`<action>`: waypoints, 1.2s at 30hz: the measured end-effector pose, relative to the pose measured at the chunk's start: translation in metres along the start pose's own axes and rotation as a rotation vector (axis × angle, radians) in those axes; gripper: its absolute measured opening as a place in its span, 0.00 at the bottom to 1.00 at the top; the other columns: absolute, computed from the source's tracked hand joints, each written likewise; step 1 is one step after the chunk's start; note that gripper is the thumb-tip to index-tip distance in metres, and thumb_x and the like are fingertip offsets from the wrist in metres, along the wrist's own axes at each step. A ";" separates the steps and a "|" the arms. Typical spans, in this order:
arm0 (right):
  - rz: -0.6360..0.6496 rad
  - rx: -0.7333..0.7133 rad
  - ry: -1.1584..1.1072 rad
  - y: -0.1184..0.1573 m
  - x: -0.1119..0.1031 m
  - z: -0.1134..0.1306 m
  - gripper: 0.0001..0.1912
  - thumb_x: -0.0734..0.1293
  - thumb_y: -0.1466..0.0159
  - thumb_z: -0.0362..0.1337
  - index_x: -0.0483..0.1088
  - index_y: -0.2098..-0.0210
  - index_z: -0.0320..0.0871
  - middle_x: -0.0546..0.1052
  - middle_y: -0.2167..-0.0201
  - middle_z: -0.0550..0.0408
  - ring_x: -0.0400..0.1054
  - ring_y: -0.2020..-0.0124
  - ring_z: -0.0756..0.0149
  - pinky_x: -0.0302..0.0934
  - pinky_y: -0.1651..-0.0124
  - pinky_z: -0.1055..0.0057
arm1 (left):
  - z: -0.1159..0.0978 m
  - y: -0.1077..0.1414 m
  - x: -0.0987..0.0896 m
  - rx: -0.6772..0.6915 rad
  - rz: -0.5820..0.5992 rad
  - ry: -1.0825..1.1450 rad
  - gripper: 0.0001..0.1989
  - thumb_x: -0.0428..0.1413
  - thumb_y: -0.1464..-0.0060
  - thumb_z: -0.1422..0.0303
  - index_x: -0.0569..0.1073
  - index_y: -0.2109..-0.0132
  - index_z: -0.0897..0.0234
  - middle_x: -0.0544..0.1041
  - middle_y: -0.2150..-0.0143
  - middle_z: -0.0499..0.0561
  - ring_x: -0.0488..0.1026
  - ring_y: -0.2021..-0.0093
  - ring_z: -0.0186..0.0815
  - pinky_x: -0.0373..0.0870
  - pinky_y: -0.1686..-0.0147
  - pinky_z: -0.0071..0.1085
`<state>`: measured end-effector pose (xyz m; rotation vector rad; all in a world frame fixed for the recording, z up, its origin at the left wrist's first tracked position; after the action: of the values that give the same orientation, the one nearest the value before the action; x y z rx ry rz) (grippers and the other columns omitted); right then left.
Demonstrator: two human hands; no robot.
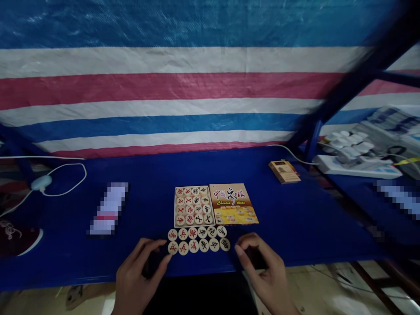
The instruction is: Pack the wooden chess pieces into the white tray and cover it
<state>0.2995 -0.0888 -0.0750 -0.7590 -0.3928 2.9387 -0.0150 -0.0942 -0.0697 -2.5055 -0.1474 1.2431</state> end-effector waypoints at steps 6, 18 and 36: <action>-0.096 0.309 -0.585 -0.031 -0.004 0.014 0.11 0.68 0.32 0.44 0.68 0.68 0.46 0.70 0.69 0.56 0.63 0.67 0.67 0.61 0.62 0.70 | 0.005 -0.032 -0.006 -0.157 -0.021 0.245 0.08 0.56 0.35 0.63 0.77 0.54 0.58 0.74 0.65 0.44 0.67 0.76 0.26 0.64 0.75 0.25; -0.135 0.563 -1.523 -0.056 0.030 0.049 0.06 0.70 0.39 0.39 0.72 0.68 0.44 0.66 0.68 0.57 0.64 0.63 0.67 0.66 0.39 0.47 | 0.000 -0.086 0.006 -0.124 -0.235 0.176 0.08 0.55 0.34 0.64 0.79 0.58 0.61 0.74 0.70 0.45 0.68 0.73 0.30 0.64 0.70 0.27; 0.175 0.234 -1.199 -0.036 0.013 0.109 0.15 0.69 0.37 0.50 0.68 0.74 0.49 0.66 0.79 0.57 0.62 0.70 0.62 0.65 0.52 0.59 | -0.085 -0.057 0.001 0.056 -0.071 0.628 0.10 0.60 0.40 0.71 0.79 0.52 0.56 0.77 0.57 0.50 0.75 0.66 0.32 0.72 0.70 0.26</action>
<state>0.2356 -0.0766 0.0211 1.1051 -0.0064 3.1343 0.0558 -0.0619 -0.0038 -2.6772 -0.0440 0.3846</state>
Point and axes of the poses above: each hand's wrist, its own y-axis away from the middle knuckle, its own x-axis out of the palm, z = x × y, the point moved 3 cm from there along -y, towards the middle knuckle
